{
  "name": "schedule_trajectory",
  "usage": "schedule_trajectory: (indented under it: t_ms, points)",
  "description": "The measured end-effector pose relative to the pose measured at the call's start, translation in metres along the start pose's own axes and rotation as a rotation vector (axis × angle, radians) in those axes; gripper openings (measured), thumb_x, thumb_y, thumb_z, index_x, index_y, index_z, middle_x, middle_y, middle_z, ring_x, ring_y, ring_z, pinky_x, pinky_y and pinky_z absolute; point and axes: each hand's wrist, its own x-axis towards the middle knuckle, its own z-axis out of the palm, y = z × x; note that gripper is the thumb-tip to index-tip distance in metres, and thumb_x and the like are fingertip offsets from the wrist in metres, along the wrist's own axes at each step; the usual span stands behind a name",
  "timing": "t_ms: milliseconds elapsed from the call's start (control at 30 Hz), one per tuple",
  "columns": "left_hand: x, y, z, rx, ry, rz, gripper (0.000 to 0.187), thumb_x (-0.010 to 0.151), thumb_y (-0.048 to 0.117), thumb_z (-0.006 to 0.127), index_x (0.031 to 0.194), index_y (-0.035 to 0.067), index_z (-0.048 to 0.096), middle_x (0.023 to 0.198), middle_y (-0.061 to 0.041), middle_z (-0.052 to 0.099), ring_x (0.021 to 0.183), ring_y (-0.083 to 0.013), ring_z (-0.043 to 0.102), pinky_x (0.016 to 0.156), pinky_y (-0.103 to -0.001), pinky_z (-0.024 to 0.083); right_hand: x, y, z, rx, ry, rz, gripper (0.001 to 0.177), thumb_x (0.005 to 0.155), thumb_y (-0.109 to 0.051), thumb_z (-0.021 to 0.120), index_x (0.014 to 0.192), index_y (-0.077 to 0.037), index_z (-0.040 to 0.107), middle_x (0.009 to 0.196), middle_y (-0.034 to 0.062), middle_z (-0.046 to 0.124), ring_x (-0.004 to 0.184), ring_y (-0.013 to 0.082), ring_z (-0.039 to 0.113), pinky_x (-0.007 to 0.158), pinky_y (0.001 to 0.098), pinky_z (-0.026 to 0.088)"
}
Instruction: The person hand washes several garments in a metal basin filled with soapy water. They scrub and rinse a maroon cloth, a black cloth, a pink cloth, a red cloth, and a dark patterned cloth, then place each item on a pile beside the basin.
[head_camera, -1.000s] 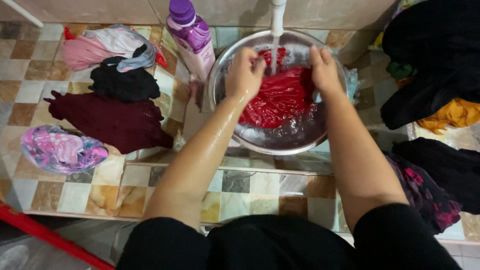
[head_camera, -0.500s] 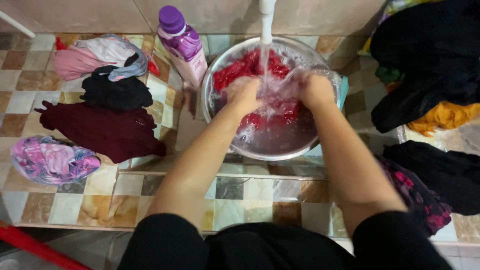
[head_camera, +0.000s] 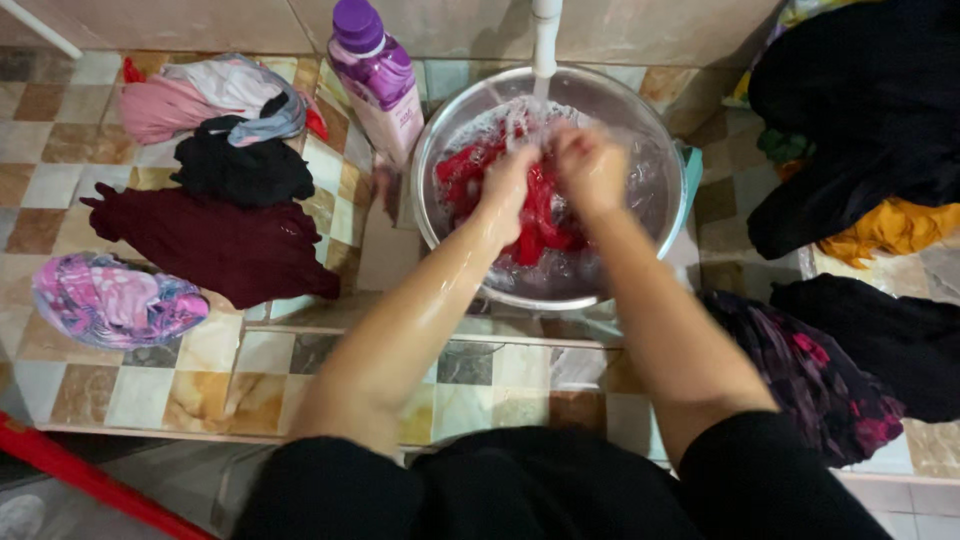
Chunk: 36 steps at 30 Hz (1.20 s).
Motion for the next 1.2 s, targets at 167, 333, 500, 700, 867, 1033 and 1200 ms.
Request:
schedule_trajectory:
  t_ms: [167,333,500,700,867,1033,1200]
  points:
    - [-0.019,0.035,-0.002,0.767,-0.413,0.490,0.053,0.088,0.036,0.069,0.128,0.004,0.058,0.119,-0.008,0.069,0.099,-0.0217,0.070,0.090,-0.036,0.054,0.050,0.015,-0.078,0.823,-0.277,0.429,0.045,0.093,-0.023,0.088,0.124,-0.007,0.058,0.087,-0.0022,0.065,0.075,0.0125,0.065,0.064,0.0303,0.056]
    - [-0.023,0.085,0.029,1.088,-0.605,0.769,0.063,0.077,0.042,0.087,0.123,0.003,0.069,0.129,-0.018,0.067,0.112,-0.0296,0.068,0.099,-0.044,0.048,0.081,-0.053,-0.141,0.706,-0.509,0.289,0.041,0.094,-0.025,0.079,0.131,-0.015,0.063,0.078,-0.0006,0.065,0.069,0.0094,0.063,0.063,0.0254,0.052]
    - [-0.022,0.119,0.025,0.903,-0.432,0.728,0.053,0.093,0.036,0.086,0.127,0.001,0.065,0.125,-0.017,0.068,0.115,-0.0231,0.067,0.101,-0.037,0.051,0.082,-0.039,-0.188,0.417,-0.342,0.013,0.073,0.076,-0.010,0.097,0.136,-0.010,0.056,0.087,0.0031,0.061,0.076,0.0114,0.061,0.062,0.0272,0.054]
    - [-0.063,0.173,0.020,0.432,-0.565,0.716,0.025,0.093,0.006,0.080,0.116,0.006,0.070,0.119,-0.010,0.072,0.112,-0.0182,0.065,0.106,-0.035,0.051,0.098,0.014,-0.199,0.308,-0.201,-0.060,0.034,0.094,0.008,0.082,0.119,-0.010,0.067,0.101,0.0091,0.071,0.082,0.0186,0.071,0.067,0.0312,0.061]
    - [-0.091,0.173,-0.007,1.025,-0.158,1.013,0.038,0.085,-0.007,0.071,0.118,0.009,0.062,0.124,-0.010,0.057,0.122,-0.0275,0.058,0.107,-0.040,0.048,0.092,0.021,-0.166,0.680,-0.211,0.313,0.047,0.084,0.006,0.075,0.122,-0.012,0.055,0.097,0.0061,0.070,0.080,0.0170,0.072,0.061,0.0283,0.061]
    - [-0.081,0.125,-0.037,1.875,-0.327,0.668,0.065,0.086,-0.005,0.066,0.133,0.040,0.065,0.161,-0.008,0.040,0.142,-0.0365,0.041,0.120,-0.049,0.030,0.052,0.025,-0.098,-0.204,-0.343,0.272,0.064,0.068,0.003,0.080,0.124,-0.006,0.050,0.123,0.0251,0.059,0.113,0.0416,0.059,0.088,0.0591,0.050]
    - [-0.049,0.057,-0.021,2.096,-0.452,0.089,0.092,0.092,0.007,0.060,0.164,0.012,0.002,0.166,-0.028,-0.009,0.153,-0.0437,-0.004,0.119,-0.061,0.002,-0.004,-0.016,-0.031,-0.544,-1.094,0.253,0.061,0.092,-0.015,0.066,0.146,-0.039,0.051,0.163,0.0153,0.029,0.149,0.0442,0.029,0.117,0.0665,0.025]
